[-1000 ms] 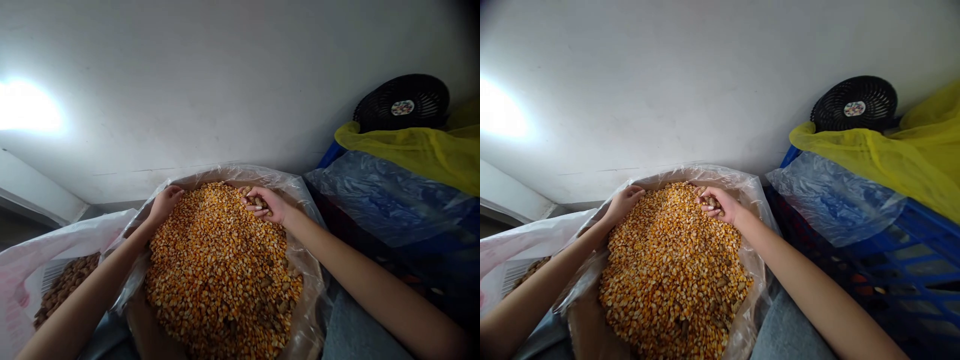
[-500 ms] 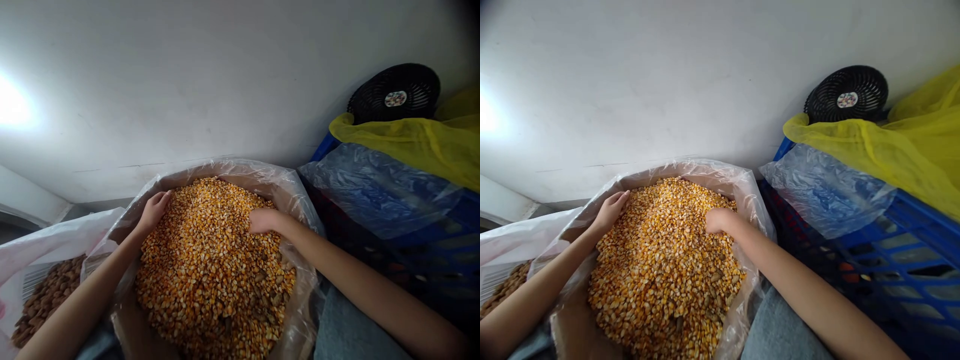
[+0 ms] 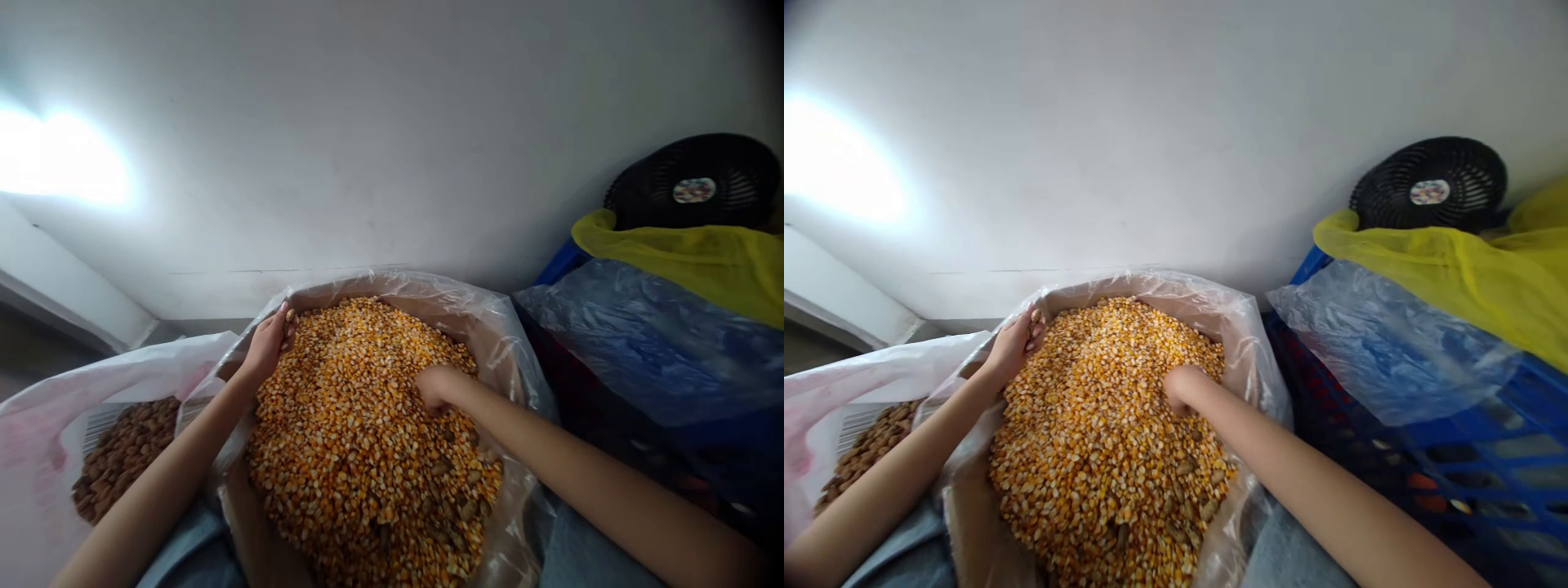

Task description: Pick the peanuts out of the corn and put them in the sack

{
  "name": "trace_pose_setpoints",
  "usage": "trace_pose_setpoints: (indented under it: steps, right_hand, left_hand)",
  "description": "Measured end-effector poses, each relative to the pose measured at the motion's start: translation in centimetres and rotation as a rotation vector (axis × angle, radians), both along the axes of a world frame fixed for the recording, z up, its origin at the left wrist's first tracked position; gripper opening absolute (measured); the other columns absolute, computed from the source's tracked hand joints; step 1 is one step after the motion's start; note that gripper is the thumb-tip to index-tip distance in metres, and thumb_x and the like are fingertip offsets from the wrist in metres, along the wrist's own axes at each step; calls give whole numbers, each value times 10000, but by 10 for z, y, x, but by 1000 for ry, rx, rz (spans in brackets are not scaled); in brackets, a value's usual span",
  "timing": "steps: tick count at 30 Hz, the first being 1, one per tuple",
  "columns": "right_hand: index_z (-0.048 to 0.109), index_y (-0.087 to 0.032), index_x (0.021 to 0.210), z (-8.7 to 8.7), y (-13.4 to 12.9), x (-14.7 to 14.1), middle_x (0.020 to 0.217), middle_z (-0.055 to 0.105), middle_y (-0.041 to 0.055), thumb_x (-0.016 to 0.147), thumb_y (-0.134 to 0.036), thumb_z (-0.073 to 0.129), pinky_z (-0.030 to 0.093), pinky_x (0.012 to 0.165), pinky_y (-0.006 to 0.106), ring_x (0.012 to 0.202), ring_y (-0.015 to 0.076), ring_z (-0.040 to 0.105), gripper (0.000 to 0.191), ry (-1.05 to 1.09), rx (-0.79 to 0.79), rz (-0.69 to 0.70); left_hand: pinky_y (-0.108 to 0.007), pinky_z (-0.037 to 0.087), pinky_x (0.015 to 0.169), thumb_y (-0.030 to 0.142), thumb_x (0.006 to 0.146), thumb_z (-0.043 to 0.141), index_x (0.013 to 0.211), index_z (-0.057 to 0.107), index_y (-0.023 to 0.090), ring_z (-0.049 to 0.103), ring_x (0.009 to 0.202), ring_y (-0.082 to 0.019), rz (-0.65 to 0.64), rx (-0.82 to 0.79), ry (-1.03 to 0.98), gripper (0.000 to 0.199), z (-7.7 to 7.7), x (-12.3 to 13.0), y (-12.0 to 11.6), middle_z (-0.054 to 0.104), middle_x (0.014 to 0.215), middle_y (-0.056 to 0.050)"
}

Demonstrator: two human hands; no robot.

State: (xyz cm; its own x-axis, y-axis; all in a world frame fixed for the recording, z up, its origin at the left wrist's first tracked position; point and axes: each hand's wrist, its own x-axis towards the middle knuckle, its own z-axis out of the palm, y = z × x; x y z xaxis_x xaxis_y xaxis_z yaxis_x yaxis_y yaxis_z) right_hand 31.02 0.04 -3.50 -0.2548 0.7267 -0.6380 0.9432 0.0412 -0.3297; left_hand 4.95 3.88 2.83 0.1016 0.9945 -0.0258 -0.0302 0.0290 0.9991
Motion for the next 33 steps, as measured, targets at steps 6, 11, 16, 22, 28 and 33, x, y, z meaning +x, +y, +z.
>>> trace_pose_setpoints:
  steps: [6, 11, 16, 22, 28, 33]
  right_hand:
    - [422, -150, 353, 31, -4, 15, 358, 389, -25, 582, -129, 472, 325, 443, 229, 367, 85, 385, 236, -116, -76, 131]
    - [398, -160, 405, 49, -6, 8, 420, 418, 2, 650, -190, 453, 238, 434, 226, 407, 100, 396, 253, -99, 209, 75]
    - [393, -163, 465, 121, -18, -77, 471, 450, 6, 733, -377, 429, 209, 453, 233, 442, 100, 394, 345, 47, 574, 210]
    - [550, -139, 595, 181, -25, -229, 519, 476, -14, 711, -457, 491, 242, 406, 202, 418, 50, 358, 344, 686, 77, 425]
    - [592, -120, 749, 152, -17, -247, 542, 462, -33, 718, -448, 507, 181, 339, 174, 368, 16, 307, 339, 911, -285, 308]
    - [536, -121, 623, 140, -17, -187, 479, 425, -46, 739, -441, 483, 158, 327, 176, 330, 12, 280, 344, 822, -259, 157]
  left_hand:
    - [-185, 318, 428, 485, 754, 408, 644, 502, 160, 426, 466, -86, 361, 215, 603, 356, 44, -84, -69, 486, 530, 14]
    - [-302, 410, 726, 514, 709, 431, 862, 606, 207, 557, 845, -232, 345, 7, 1244, 385, 51, -177, -116, 637, 897, -40]
    - [-294, 421, 792, 489, 750, 396, 1074, 494, 225, 533, 951, -200, 536, 118, 1007, 429, 69, -201, -144, 570, 1074, -41]
    - [-262, 441, 750, 444, 743, 463, 940, 534, 217, 540, 896, -172, 714, 229, 589, 309, 78, -181, -170, 579, 949, -29]
    - [-237, 446, 588, 440, 751, 452, 1017, 515, 188, 552, 718, -143, 387, 37, 207, 372, 46, -158, -170, 572, 910, -54]
    - [-223, 433, 593, 406, 777, 440, 1173, 434, 230, 528, 699, -114, 87, 87, 244, 433, 24, -108, -152, 550, 977, -53]
